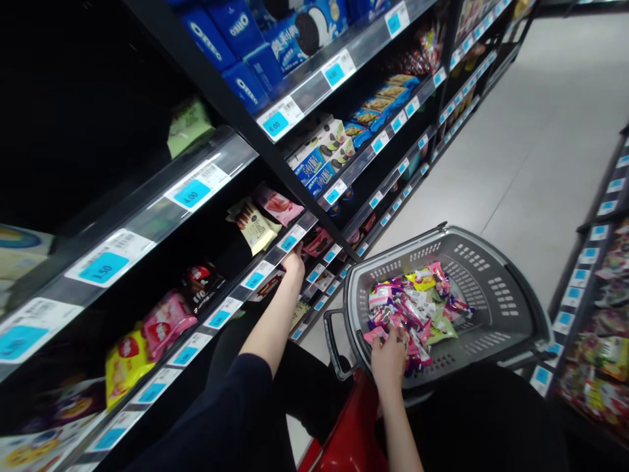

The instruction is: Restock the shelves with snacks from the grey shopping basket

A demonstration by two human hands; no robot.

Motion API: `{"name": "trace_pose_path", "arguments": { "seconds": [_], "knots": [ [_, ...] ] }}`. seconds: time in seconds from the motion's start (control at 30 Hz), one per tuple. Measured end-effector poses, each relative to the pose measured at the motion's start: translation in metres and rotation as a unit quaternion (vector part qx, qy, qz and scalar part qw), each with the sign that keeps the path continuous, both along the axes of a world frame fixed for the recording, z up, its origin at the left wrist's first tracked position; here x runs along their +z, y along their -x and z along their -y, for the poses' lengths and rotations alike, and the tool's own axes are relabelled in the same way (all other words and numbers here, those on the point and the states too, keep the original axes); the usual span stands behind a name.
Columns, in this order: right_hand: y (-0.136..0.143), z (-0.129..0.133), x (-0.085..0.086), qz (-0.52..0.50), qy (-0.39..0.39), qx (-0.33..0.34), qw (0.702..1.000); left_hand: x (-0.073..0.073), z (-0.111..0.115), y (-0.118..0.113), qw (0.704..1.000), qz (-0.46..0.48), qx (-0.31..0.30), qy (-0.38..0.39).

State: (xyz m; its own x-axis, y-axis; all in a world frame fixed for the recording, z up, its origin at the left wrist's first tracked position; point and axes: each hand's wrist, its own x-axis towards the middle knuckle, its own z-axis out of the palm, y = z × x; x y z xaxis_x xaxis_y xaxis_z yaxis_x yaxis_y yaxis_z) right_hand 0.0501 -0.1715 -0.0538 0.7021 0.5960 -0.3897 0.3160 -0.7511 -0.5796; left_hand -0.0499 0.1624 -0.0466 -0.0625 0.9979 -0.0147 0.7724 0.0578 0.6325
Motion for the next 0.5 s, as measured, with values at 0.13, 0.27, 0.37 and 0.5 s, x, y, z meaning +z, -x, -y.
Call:
{"name": "trace_pose_path", "arguments": {
  "seconds": [0.13,0.27,0.37,0.5],
  "knots": [
    [-0.002,-0.001,0.004,-0.002,-0.056,-0.028,0.998,-0.001,0.039,0.010,0.986,0.146,0.071,-0.031],
    [-0.003,-0.002,0.008,-0.030,-0.180,-0.067,0.981,0.001,0.104,0.024,0.898,0.421,0.125,-0.017],
    [0.001,-0.004,0.015,-0.208,-0.254,-0.067,0.942,0.011,0.170,0.028,0.830,0.548,0.091,0.050],
    [0.007,-0.002,0.034,-0.488,-0.306,-0.088,0.813,0.041,0.251,0.028,0.813,0.552,-0.008,0.185]
  ]
}}
